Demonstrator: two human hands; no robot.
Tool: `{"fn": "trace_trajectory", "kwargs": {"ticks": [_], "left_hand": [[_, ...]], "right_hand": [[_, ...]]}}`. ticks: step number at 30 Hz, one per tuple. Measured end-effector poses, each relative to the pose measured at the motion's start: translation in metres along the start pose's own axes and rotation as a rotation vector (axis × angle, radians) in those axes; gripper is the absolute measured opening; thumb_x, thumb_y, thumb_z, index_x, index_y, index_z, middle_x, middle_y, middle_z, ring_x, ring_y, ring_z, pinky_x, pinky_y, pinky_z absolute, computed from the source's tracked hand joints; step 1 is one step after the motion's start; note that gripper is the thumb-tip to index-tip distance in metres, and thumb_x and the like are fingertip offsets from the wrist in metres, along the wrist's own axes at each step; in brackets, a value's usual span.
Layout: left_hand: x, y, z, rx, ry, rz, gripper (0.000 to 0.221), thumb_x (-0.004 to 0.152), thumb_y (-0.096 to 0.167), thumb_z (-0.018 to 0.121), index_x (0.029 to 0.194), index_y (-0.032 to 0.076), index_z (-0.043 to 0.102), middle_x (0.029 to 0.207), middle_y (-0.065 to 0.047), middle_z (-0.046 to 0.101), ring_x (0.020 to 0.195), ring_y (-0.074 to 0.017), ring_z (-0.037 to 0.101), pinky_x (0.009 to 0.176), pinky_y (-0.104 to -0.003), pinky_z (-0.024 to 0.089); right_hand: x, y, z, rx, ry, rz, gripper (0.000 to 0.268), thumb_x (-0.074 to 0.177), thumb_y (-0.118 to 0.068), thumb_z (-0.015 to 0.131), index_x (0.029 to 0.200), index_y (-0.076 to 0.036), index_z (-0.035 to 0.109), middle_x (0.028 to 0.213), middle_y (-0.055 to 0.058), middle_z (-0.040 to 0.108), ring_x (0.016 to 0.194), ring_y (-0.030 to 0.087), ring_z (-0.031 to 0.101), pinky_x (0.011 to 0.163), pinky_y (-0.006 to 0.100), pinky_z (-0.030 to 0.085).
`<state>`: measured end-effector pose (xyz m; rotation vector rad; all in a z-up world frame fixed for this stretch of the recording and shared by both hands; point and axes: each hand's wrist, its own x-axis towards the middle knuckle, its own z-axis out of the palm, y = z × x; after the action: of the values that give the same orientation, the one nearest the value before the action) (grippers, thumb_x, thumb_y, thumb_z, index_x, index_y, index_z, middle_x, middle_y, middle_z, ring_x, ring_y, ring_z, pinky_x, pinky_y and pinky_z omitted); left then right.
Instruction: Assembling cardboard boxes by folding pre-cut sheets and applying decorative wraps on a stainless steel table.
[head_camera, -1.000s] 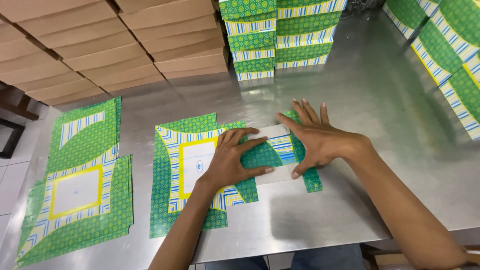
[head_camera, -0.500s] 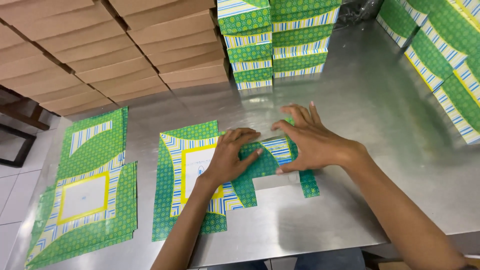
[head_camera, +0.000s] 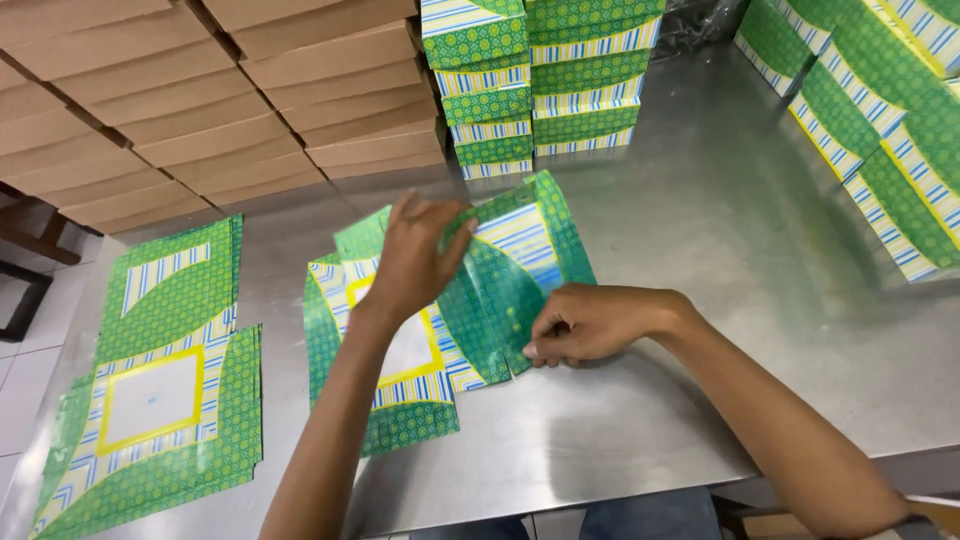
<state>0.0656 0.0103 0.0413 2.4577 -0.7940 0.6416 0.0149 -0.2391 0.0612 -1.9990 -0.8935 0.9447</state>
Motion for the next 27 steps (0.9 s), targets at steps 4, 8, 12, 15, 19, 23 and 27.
{"fn": "trace_trajectory", "kwargs": {"ticks": [4,8,12,15,19,23,27], "left_hand": [[0.013,0.054,-0.078,0.035,0.058,0.109,0.011,0.1,0.013,0.07,0.109,0.009,0.074,0.101,-0.01,0.077,0.114,-0.0287,0.069,0.118,-0.055,0.023],[0.005,0.098,-0.119,0.166,0.144,0.44,0.01,0.102,0.001,0.069,0.11,0.007,0.072,0.102,-0.006,0.072,0.102,-0.0236,0.069,0.114,-0.051,0.035],[-0.028,0.131,-0.115,0.292,0.065,0.495,0.017,0.101,0.001,0.066,0.117,0.007,0.069,0.109,-0.006,0.069,0.096,-0.0213,0.067,0.102,-0.048,0.045],[-0.062,0.142,-0.079,0.271,-0.029,0.449,0.017,0.099,0.001,0.063,0.114,0.007,0.068,0.116,-0.011,0.066,0.099,-0.0243,0.064,0.104,-0.05,0.046],[-0.107,0.152,-0.024,0.262,-0.091,0.341,0.021,0.083,-0.011,0.058,0.089,0.008,0.064,0.091,-0.007,0.06,0.076,-0.0217,0.056,0.103,-0.044,0.046],[-0.131,0.148,0.009,0.215,-0.176,0.215,0.009,0.08,0.0,0.064,0.086,0.007,0.066,0.094,-0.009,0.064,0.08,-0.0261,0.06,0.099,-0.047,0.046],[-0.128,0.148,0.009,0.274,-0.269,0.099,0.011,0.087,0.006,0.063,0.08,0.012,0.07,0.096,-0.006,0.069,0.073,-0.0215,0.066,0.101,-0.045,0.043]], "right_hand": [[0.003,-0.011,-0.006,-0.122,0.141,-0.016,0.028,0.093,-0.026,0.062,0.101,-0.006,0.08,0.09,0.021,0.078,0.085,0.035,0.077,0.072,0.046,0.06],[0.012,0.012,-0.01,0.235,0.506,0.096,0.037,0.095,-0.031,0.058,0.125,-0.013,0.069,0.119,0.002,0.076,0.1,0.014,0.072,0.083,0.03,0.057],[0.018,0.048,-0.019,0.636,0.583,0.12,0.026,0.098,-0.028,0.057,0.113,-0.01,0.069,0.105,0.009,0.078,0.1,0.019,0.073,0.082,0.033,0.059],[0.022,0.078,-0.042,0.893,0.519,0.116,0.033,0.101,-0.04,0.054,0.101,-0.011,0.07,0.098,0.009,0.077,0.09,0.021,0.073,0.077,0.033,0.056],[0.016,0.105,-0.053,1.157,0.453,0.118,0.047,0.105,-0.051,0.051,0.088,-0.012,0.071,0.092,0.009,0.077,0.079,0.023,0.073,0.072,0.032,0.054],[-0.006,0.05,-0.054,0.642,0.442,0.231,0.046,0.098,-0.039,0.054,0.113,-0.002,0.077,0.108,0.01,0.078,0.094,0.018,0.069,0.084,0.03,0.05],[-0.004,0.044,-0.045,0.026,0.51,0.079,0.02,0.084,-0.027,0.078,0.093,-0.01,0.08,0.093,-0.006,0.078,0.094,0.005,0.066,0.094,0.025,0.046]]}}
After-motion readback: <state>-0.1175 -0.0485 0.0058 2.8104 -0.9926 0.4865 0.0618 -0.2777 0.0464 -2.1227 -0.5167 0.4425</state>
